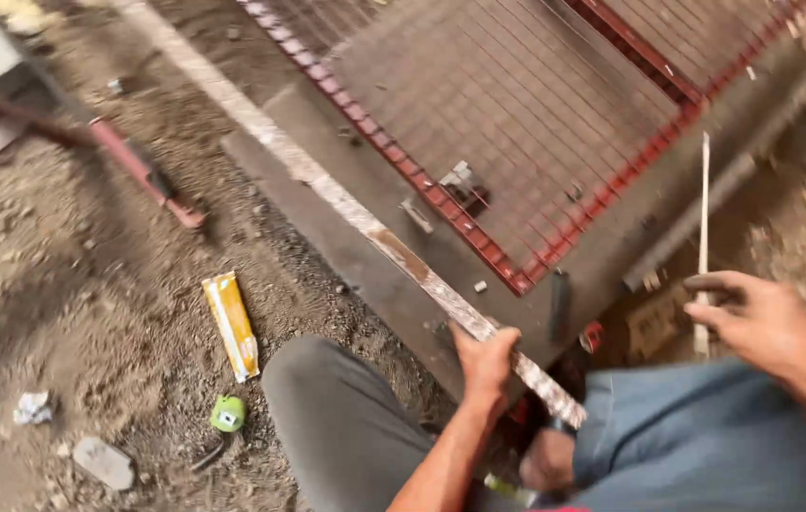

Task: Grinding and welding a metal mesh frame in an outdoor workshop.

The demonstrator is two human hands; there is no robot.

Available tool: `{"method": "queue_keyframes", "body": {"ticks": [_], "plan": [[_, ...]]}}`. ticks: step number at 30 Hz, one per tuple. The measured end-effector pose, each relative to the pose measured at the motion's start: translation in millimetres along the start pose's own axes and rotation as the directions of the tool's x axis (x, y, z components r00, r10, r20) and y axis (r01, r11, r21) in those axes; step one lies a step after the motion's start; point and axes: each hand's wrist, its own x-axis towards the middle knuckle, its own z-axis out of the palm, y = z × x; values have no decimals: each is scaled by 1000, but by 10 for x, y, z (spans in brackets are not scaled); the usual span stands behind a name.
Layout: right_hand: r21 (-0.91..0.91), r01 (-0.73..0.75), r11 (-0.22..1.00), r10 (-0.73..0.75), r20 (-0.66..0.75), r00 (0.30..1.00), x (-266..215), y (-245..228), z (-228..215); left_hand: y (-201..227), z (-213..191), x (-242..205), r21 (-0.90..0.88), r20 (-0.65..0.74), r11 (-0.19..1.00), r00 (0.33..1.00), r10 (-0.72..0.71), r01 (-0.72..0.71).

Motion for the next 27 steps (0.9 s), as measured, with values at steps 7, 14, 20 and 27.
{"method": "queue_keyframes", "body": {"ticks": [7,14,20,27], "plan": [[-162,-55,985,58,11,998,20,-4,1232,65,-90,-161,76,77,997,997,-5,-1],[-229,30,973,-36,-24,999,355,-5,1972,8,-274,-117,63,144,998,989,15,-24],[91,18,996,-8,-111,994,82,-743,1539,141,-225,-7,175,136,984,991,3,-27],[935,-185,302,247,111,963,152,-1224,1554,159,-156,33,148,107,987,991,-77,61]]}}
